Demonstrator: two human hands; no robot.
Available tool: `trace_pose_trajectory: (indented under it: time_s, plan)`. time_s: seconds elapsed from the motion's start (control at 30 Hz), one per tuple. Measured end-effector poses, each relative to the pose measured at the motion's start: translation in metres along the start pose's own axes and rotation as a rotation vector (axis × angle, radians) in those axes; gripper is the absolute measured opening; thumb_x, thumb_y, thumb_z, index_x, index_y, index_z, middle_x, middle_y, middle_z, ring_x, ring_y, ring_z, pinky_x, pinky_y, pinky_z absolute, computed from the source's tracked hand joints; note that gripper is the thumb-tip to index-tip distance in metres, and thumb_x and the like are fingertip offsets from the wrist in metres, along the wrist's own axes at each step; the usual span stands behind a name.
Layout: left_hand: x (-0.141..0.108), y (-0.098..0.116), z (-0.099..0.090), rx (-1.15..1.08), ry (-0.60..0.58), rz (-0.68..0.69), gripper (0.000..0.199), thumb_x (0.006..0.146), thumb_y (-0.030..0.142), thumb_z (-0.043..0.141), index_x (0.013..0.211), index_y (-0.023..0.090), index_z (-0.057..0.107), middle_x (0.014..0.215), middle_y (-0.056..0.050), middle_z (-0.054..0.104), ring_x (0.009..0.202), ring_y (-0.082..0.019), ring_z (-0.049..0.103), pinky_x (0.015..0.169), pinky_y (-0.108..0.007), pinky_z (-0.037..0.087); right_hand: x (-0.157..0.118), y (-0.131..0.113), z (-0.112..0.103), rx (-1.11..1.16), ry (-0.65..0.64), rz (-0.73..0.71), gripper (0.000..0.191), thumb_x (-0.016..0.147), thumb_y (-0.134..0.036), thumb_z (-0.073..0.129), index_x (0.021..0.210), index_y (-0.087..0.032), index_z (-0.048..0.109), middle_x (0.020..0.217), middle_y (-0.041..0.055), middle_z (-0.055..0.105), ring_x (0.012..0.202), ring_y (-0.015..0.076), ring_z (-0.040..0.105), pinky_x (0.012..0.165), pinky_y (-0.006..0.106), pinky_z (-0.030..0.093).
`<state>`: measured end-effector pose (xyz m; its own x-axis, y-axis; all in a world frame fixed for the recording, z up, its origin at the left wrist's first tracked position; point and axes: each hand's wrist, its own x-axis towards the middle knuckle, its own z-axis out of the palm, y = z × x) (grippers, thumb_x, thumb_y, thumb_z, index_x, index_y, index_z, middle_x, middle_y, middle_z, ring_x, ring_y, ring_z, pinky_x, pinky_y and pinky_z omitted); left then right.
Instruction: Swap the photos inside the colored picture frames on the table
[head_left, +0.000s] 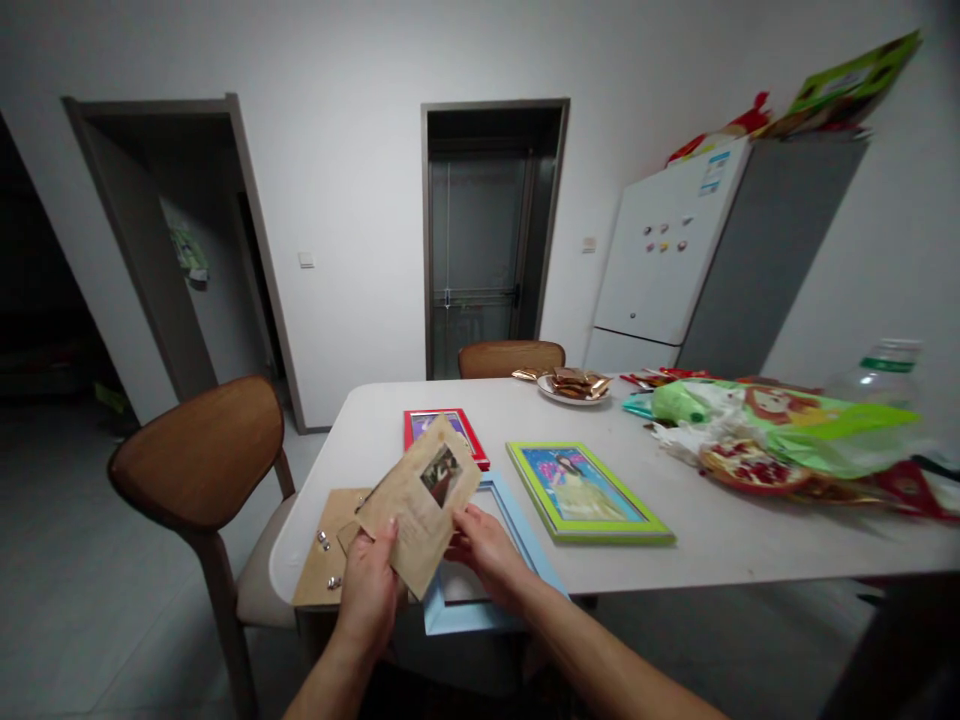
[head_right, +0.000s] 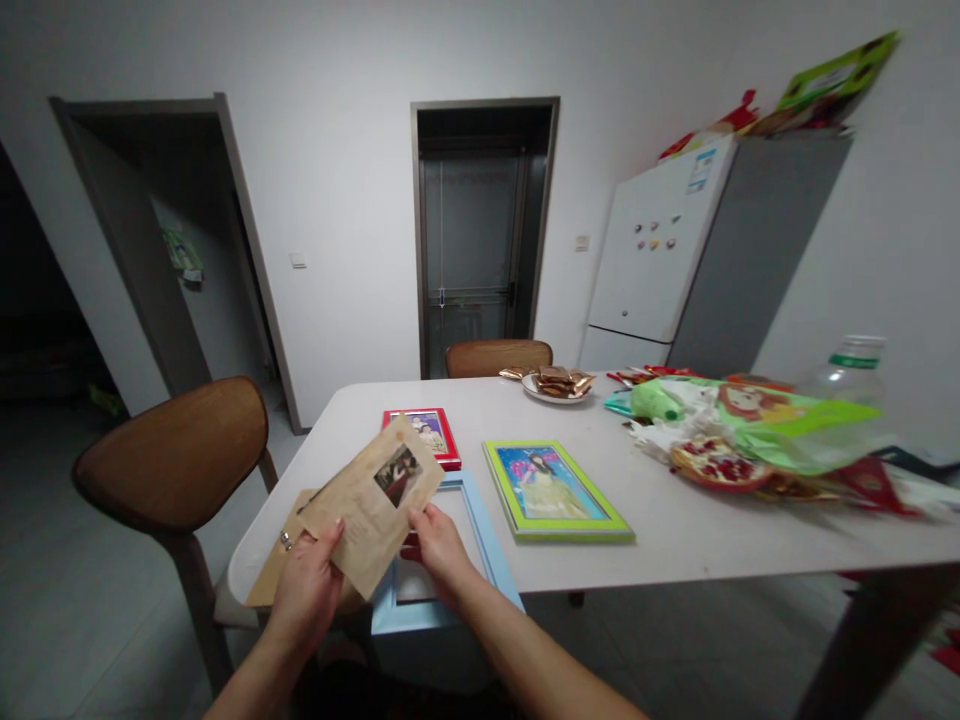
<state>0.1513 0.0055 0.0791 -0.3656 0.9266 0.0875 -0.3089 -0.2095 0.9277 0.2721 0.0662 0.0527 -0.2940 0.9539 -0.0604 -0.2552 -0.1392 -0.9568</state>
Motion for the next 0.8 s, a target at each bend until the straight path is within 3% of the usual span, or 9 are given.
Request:
trace_pose_trajectory:
  time_s: [0.1,0.2,0.3,0.4,0.5,0.6,0.8]
  plan:
    - [-0.003,-0.015,0.007,-0.127,-0.070,-0.060,0.044,0.068,0.036,0.057,0.105,0.012,0.051,0.104,-0.012,0.061,0.095,-0.023,0.057,0.083,-0.033,0.044,0.005,-0.006,-0.010,0.190,0.089,-0.063,0.028,0.067,-0.029,0.047,0.091,-0.017,0.052,0.080,0.0039,0.064,0.067,0.0148,0.059,0.059,0.026,0.046]
    - [0.000,-0.025,-0.001,-0.028,-0.052,-0.014,0.052,0.067,0.033,0.059,0.113,0.014,0.043,0.112,-0.013,0.056,0.102,-0.022,0.053,0.089,-0.034,0.040,0.011,-0.018,-0.032,0.059,0.171,-0.112,0.028,0.065,-0.021,0.044,0.090,-0.016,0.055,0.080,0.0049,0.065,0.066,0.0162,0.060,0.059,0.026,0.047]
    - [0.001,-0.029,-0.010,0.284,-0.099,0.090,0.051,0.067,0.027,0.057,0.114,0.014,0.042,0.120,-0.014,0.049,0.110,-0.022,0.046,0.094,-0.035,0.034,0.016,-0.026,-0.056,-0.232,0.194,-0.069,0.032,0.065,-0.016,0.038,0.089,-0.013,0.058,0.082,0.0069,0.066,0.069,0.0169,0.061,0.059,0.025,0.047]
    - [-0.008,-0.033,-0.011,0.707,-0.273,0.151,0.048,0.067,0.022,0.053,0.113,0.012,0.046,0.121,-0.014,0.048,0.114,-0.023,0.042,0.098,-0.038,0.029,0.021,-0.024,-0.071,-0.527,0.225,-0.046,0.038,0.066,-0.012,0.032,0.092,-0.011,0.058,0.086,0.0088,0.066,0.072,0.0168,0.061,0.060,0.023,0.045]
    - [-0.018,-0.038,-0.006,0.986,-0.409,0.184,0.048,0.064,0.019,0.054,0.111,0.011,0.049,0.126,-0.014,0.043,0.119,-0.024,0.034,0.101,-0.041,0.025,0.025,-0.020,-0.072,-0.805,0.252,-0.058,0.040,0.069,-0.012,0.030,0.098,-0.010,0.057,0.091,0.0086,0.065,0.076,0.0155,0.060,0.062,0.021,0.043]
    - [-0.023,-0.041,-0.003,1.077,-0.472,0.214,0.049,0.064,0.019,0.054,0.112,0.011,0.048,0.129,-0.015,0.039,0.123,-0.025,0.027,0.102,-0.042,0.023,0.030,-0.018,-0.069,-0.999,0.251,-0.091,0.039,0.071,-0.011,0.031,0.100,-0.010,0.057,0.094,0.0091,0.064,0.079,0.0148,0.059,0.064,0.019,0.041]
    - [-0.021,-0.039,-0.006,1.110,-0.507,0.213,0.051,0.066,0.022,0.054,0.114,0.007,0.046,0.130,-0.017,0.036,0.123,-0.024,0.026,0.102,-0.040,0.023,0.034,-0.019,-0.072,-1.067,0.243,-0.075,0.038,0.071,-0.011,0.034,0.098,-0.010,0.059,0.091,0.0093,0.064,0.075,0.0145,0.058,0.060,0.018,0.039]
